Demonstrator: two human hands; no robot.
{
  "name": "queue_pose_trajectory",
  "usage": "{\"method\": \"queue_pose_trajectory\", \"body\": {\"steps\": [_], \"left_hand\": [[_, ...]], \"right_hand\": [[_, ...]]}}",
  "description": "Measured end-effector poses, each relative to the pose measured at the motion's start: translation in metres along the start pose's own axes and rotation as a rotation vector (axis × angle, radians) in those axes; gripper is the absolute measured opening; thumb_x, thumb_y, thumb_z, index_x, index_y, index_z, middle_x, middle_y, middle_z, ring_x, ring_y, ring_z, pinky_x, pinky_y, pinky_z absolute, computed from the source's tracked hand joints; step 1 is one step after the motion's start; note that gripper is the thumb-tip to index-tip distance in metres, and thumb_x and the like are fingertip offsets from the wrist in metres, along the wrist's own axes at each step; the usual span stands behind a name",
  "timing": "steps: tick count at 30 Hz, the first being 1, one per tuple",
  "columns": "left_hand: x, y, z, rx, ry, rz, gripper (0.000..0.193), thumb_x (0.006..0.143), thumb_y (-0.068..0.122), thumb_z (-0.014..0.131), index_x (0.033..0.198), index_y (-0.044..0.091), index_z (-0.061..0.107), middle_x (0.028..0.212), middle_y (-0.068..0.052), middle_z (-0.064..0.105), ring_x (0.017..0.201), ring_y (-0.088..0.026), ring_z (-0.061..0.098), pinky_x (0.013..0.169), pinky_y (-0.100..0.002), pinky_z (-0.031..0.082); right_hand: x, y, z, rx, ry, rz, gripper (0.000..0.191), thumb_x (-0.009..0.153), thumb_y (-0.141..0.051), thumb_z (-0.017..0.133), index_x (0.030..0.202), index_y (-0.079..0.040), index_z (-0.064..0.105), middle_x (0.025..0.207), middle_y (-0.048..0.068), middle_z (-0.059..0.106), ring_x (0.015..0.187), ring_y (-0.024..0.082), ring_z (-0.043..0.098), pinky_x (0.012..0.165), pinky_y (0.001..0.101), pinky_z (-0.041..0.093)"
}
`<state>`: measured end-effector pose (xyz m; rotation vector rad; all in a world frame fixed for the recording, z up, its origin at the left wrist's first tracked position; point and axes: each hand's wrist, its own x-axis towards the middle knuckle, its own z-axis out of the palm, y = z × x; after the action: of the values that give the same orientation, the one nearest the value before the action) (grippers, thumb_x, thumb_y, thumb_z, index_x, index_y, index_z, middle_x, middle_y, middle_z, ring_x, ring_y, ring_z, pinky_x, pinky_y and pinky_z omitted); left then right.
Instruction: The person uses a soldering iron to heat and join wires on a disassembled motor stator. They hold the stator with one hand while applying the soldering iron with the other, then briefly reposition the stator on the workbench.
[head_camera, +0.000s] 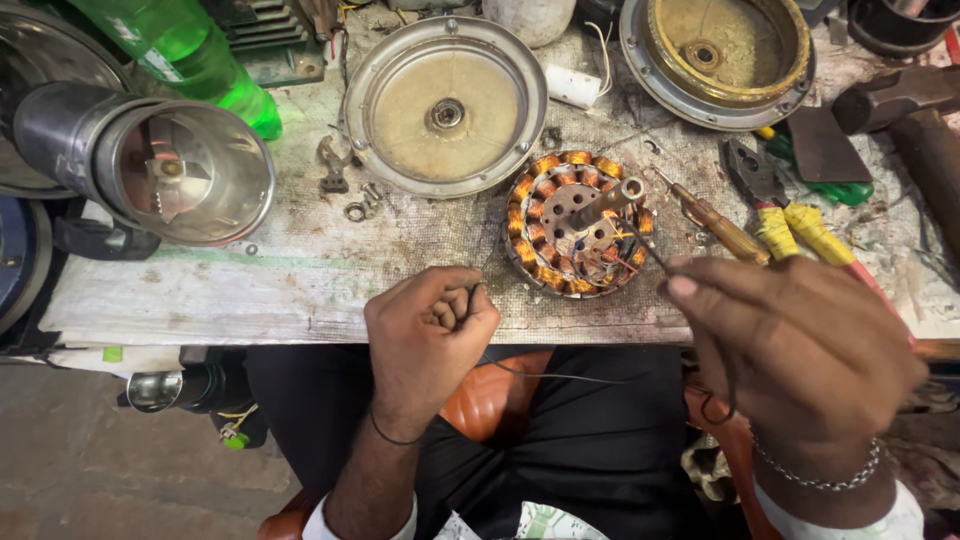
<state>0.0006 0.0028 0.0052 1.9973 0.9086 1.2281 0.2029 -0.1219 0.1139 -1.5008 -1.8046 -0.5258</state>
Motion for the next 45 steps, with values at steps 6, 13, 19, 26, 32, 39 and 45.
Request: {"method": "queue_pose_trajectory", "body": {"steps": [6, 13, 19, 26, 32, 39, 45], "left_hand": [[-0.001, 0.000, 0.001, 0.004, 0.013, 0.019, 0.017, 0.078, -0.002, 0.080, 0.092, 0.003, 0.073, 0.062, 0.001, 0.059, 0.052, -0.004, 0.052, 0.049, -0.022, 0.042], [-0.001, 0.001, 0.000, 0.006, 0.019, 0.042, 0.016, 0.078, -0.003, 0.079, 0.092, 0.003, 0.072, 0.065, 0.001, 0.060, 0.054, -0.005, 0.054, 0.051, -0.022, 0.044], [0.000, 0.000, 0.000, 0.039, 0.013, 0.045, 0.017, 0.078, -0.002, 0.079, 0.093, 0.004, 0.073, 0.067, 0.002, 0.062, 0.057, -0.003, 0.057, 0.052, -0.021, 0.047], [-0.001, -0.001, 0.001, 0.026, 0.011, 0.032, 0.016, 0.078, -0.001, 0.080, 0.092, 0.003, 0.072, 0.062, 0.002, 0.057, 0.051, -0.004, 0.051, 0.048, -0.022, 0.041], [0.000, 0.000, 0.001, 0.018, 0.009, 0.042, 0.016, 0.079, -0.001, 0.080, 0.091, 0.003, 0.071, 0.062, 0.002, 0.057, 0.051, -0.004, 0.050, 0.048, -0.022, 0.041], [0.000, -0.001, 0.002, -0.011, 0.017, 0.058, 0.016, 0.079, -0.002, 0.080, 0.092, 0.003, 0.071, 0.062, 0.002, 0.057, 0.051, -0.004, 0.051, 0.049, -0.022, 0.041], [-0.001, 0.000, 0.002, -0.037, 0.007, 0.012, 0.015, 0.079, -0.002, 0.080, 0.091, 0.003, 0.071, 0.060, 0.002, 0.057, 0.049, -0.005, 0.049, 0.047, -0.023, 0.039]], "right_hand": [[-0.029, 0.018, -0.022, -0.013, -0.086, -0.095, 0.024, 0.081, 0.000, 0.078, 0.104, 0.005, 0.071, 0.098, 0.021, 0.075, 0.074, 0.024, 0.072, 0.064, 0.0330, 0.052], [-0.059, 0.062, -0.038, -0.033, -0.242, -0.055, 0.041, 0.088, -0.010, 0.077, 0.126, 0.001, 0.065, 0.127, 0.021, 0.072, 0.102, 0.032, 0.073, 0.079, 0.0338, 0.053], [-0.060, 0.067, -0.026, 0.013, -0.189, -0.030, 0.029, 0.094, -0.003, 0.076, 0.121, 0.000, 0.066, 0.118, 0.023, 0.073, 0.092, 0.029, 0.073, 0.075, 0.0304, 0.054], [-0.050, 0.055, -0.002, 0.024, -0.059, 0.151, 0.005, 0.115, 0.001, 0.073, 0.115, -0.003, 0.070, 0.118, 0.014, 0.074, 0.101, 0.023, 0.077, 0.084, 0.0264, 0.059], [-0.040, 0.041, 0.000, 0.146, 0.049, 0.197, 0.019, 0.107, 0.007, 0.072, 0.121, 0.000, 0.060, 0.116, 0.015, 0.066, 0.102, 0.021, 0.068, 0.085, 0.0248, 0.056], [-0.015, 0.031, -0.014, 0.101, -0.052, 0.268, 0.017, 0.112, 0.006, 0.069, 0.123, 0.000, 0.058, 0.118, 0.016, 0.068, 0.103, 0.020, 0.067, 0.085, 0.0271, 0.054], [0.001, 0.046, -0.015, 0.097, -0.107, 0.119, 0.015, 0.108, 0.006, 0.066, 0.119, 0.004, 0.057, 0.114, 0.020, 0.067, 0.105, 0.025, 0.071, 0.091, 0.0327, 0.058]]}}
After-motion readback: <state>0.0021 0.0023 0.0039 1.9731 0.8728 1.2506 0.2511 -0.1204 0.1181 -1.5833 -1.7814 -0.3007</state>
